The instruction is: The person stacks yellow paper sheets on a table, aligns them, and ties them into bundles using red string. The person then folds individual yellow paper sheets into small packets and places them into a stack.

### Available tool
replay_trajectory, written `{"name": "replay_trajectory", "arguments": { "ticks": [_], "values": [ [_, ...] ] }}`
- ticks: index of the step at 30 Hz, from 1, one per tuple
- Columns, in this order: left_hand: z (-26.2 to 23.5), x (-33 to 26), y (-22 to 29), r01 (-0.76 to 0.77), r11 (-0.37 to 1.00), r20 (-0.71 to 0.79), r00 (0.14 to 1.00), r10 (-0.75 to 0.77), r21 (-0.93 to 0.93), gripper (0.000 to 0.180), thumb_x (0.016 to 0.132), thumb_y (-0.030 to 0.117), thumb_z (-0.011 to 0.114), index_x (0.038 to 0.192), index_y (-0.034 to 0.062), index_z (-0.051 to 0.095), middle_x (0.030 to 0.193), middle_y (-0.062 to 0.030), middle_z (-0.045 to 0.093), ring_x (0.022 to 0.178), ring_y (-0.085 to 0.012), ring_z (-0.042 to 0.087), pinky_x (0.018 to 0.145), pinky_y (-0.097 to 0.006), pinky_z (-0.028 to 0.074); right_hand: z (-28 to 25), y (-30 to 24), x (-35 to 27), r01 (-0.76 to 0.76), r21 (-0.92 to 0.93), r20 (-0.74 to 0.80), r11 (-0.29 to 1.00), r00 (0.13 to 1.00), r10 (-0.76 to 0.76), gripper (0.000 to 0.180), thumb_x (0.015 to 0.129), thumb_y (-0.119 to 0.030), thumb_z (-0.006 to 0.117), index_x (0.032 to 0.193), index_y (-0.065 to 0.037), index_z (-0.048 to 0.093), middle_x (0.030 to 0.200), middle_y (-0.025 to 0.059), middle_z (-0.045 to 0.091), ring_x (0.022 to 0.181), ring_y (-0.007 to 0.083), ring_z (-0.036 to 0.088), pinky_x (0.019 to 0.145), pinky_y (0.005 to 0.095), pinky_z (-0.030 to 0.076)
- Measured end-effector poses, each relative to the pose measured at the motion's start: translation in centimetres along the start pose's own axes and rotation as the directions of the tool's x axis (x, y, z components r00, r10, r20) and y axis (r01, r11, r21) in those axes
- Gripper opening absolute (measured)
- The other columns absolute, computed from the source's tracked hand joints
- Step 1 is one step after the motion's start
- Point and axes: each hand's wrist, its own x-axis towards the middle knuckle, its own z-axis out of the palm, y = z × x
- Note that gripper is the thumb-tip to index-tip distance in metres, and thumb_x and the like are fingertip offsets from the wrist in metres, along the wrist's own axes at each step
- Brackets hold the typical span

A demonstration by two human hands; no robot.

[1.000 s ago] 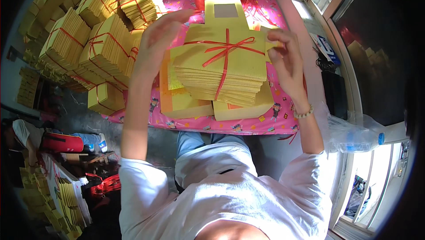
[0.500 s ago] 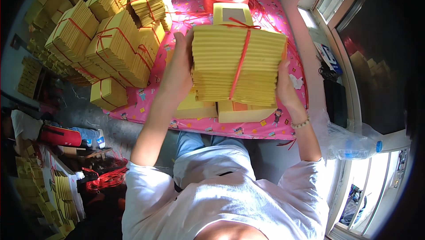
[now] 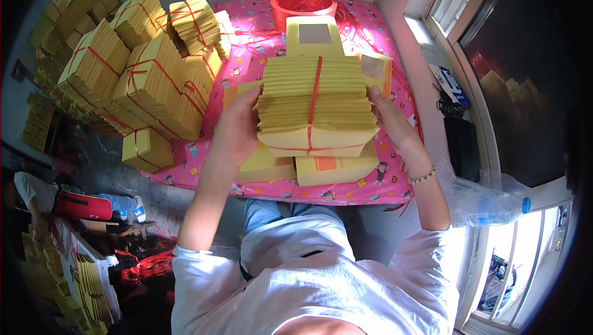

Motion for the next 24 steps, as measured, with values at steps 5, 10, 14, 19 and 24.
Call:
{"name": "replay_trajectory", "arguments": {
  "ticks": [5, 10, 14, 19, 24],
  "values": [
    [1.6, -0.4, -1.8, -0.177, 0.982, -0.095, 0.978, 0.183, 0.069, 0.063, 0.096, 0.034, 0.048, 0.147, 0.006, 0.024, 0.144, -0.0061, 0.038, 0.13, -0.0176, 0.038, 0.106, -0.031, 0.031, 0.5, 2.5, 3.1, 0.159, 0.187, -0.113, 0.969, 0.984, -0.14, 0.084, 0.092, -0.065, 0.031, 0.15, -0.008, 0.008, 0.155, 0.0129, 0.014, 0.142, 0.025, 0.016, 0.113, 0.0398, 0.02],
    [2.3, 0.4, -1.7, -0.182, 0.972, -0.025, 0.982, 0.187, 0.149, 0.066, 0.097, 0.035, 0.046, 0.149, 0.0057, 0.017, 0.148, -0.0069, 0.031, 0.135, -0.0178, 0.031, 0.109, -0.03, 0.026, 2.4, 0.6, 3.9, 0.129, 0.347, -0.043, 0.929, 0.992, -0.121, 0.08, 0.093, -0.063, 0.033, 0.151, -0.013, 0.008, 0.155, 0.0096, 0.013, 0.143, 0.0224, 0.012, 0.115, 0.0369, 0.015],
    [2.0, 0.4, -2.3, -0.187, 0.923, -0.001, 0.98, 0.199, 0.338, 0.069, 0.098, 0.036, 0.043, 0.15, 0.0046, 0.008, 0.15, -0.009, 0.027, 0.136, -0.0179, 0.028, 0.11, -0.03, 0.023, 3.1, -0.4, 3.2, 0.167, 0.365, -0.043, 0.916, 0.986, -0.163, 0.079, 0.093, -0.063, 0.033, 0.151, -0.014, 0.009, 0.154, 0.0081, 0.014, 0.142, 0.0212, 0.012, 0.115, 0.0356, 0.014],
    [2.5, 0.0, -2.7, -0.191, 0.895, -0.013, 0.977, 0.215, 0.403, 0.071, 0.098, 0.033, 0.042, 0.15, 0.0044, 0.002, 0.15, -0.012, 0.024, 0.136, -0.0193, 0.028, 0.111, -0.03, 0.021, 2.9, -1.2, 1.7, 0.183, 0.259, -0.097, 0.948, 0.982, -0.162, 0.076, 0.094, -0.062, 0.032, 0.15, -0.014, 0.014, 0.153, 0.008, 0.019, 0.141, 0.0213, 0.017, 0.114, 0.0363, 0.017],
    [2.8, 0.0, -2.2, -0.156, 0.925, -0.002, 0.986, 0.167, 0.346, 0.071, 0.098, 0.031, 0.043, 0.15, 0.0042, 0.002, 0.15, -0.0121, 0.024, 0.135, -0.0192, 0.029, 0.111, -0.029, 0.02, 2.3, -2.5, 1.4, 0.066, 0.252, -0.021, 0.965, 0.998, -0.062, 0.069, 0.097, -0.056, 0.032, 0.149, -0.014, 0.018, 0.15, 0.0083, 0.025, 0.14, 0.0204, 0.02, 0.113, 0.0339, 0.019]
  ]
}}
